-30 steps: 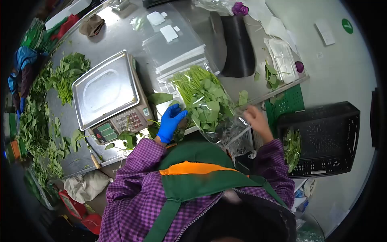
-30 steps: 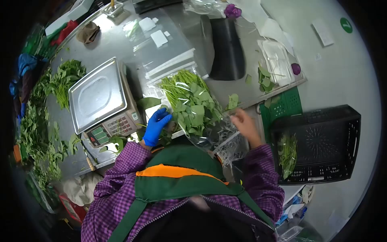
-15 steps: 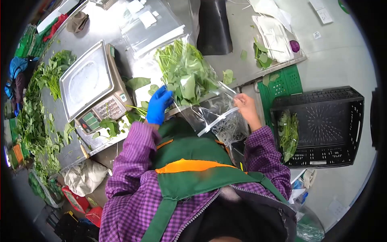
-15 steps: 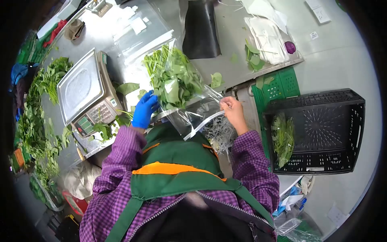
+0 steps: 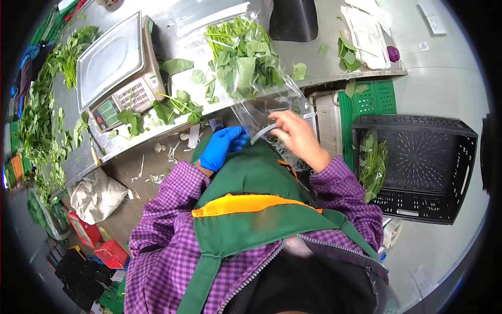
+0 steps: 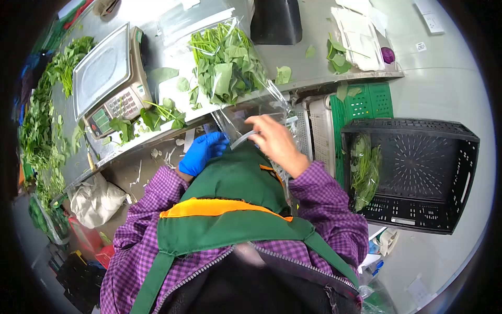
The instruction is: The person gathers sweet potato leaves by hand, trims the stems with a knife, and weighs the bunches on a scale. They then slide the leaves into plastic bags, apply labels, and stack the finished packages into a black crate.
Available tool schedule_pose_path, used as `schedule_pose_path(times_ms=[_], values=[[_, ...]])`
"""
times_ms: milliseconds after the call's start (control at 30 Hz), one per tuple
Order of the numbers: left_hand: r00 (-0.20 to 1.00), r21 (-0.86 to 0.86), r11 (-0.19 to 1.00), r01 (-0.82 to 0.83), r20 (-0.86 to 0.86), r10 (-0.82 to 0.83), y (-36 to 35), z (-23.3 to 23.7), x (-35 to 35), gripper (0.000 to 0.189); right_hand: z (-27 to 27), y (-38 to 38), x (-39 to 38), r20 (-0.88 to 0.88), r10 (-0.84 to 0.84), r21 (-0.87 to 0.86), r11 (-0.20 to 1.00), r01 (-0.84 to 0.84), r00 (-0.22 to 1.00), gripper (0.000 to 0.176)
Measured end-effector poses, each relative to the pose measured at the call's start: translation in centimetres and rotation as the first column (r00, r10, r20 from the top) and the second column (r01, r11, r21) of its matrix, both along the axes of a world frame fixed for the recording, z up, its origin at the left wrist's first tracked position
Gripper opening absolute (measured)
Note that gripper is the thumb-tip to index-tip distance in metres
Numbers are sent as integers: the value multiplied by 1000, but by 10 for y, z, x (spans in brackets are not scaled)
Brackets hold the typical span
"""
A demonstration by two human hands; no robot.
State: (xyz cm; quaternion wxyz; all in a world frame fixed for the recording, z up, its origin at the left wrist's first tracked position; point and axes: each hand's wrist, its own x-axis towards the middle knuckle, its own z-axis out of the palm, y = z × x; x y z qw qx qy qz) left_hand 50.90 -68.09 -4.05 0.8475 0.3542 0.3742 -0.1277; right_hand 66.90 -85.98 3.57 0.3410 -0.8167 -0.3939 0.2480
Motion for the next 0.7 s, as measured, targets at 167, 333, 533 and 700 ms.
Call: schedule_pose_path(times_ms=[167,333,533,700], values=[[999,170,985,24,31,-29,-10,6,5,22,-4,17,-18,-34,142,-7,990,-143,989,29],[995,141,989,-51,95,38,-13,3,-14,21,-7,23,-26,-115,197,2,980,-198,974,24],[983,219,974,-53,181,13,-16,10,-18,19,-17,36,-39,-52,338,-8,941,-339,940,16],[962,381,924,-20,260,-87,-14,13,-31,21,-10,27,-34,-28,506,82,860,-503,862,15]])
